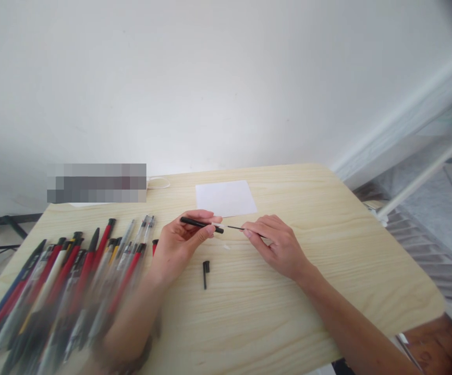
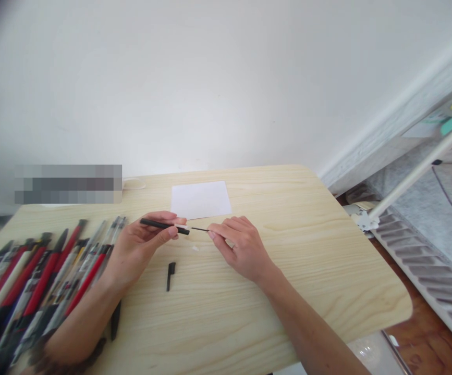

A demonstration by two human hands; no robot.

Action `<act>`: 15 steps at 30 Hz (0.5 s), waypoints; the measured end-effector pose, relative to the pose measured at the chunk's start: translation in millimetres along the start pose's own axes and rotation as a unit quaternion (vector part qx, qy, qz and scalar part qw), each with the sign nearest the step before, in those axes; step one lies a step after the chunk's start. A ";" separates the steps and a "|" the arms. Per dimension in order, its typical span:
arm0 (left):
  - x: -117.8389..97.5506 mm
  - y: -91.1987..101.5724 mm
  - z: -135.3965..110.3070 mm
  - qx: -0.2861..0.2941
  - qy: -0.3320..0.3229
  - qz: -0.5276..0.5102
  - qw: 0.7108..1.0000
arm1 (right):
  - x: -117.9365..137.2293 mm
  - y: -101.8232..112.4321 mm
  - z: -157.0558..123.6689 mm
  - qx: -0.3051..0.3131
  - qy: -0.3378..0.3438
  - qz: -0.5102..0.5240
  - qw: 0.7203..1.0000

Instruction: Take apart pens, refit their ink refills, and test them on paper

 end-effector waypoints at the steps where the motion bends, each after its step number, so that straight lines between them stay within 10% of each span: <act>1: -0.4 -0.8 -0.2 0.006 -0.003 0.014 1.000 | 0.0 0.0 0.0 0.000 -0.002 0.007 1.000; 15: -11.8 -5.8 -8.8 -0.085 -0.097 0.278 0.952 | 6.3 -2.8 0.9 0.016 0.036 -0.031 0.999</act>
Point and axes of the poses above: each hand's wrist, its own z-axis towards the middle knuckle, its own y-axis out of the back of the hand, x = y × z, the point moved 4 cm from there along z, towards the middle knuckle, and after that the axes turned 5 degrees about y, right-handed, at the moved point
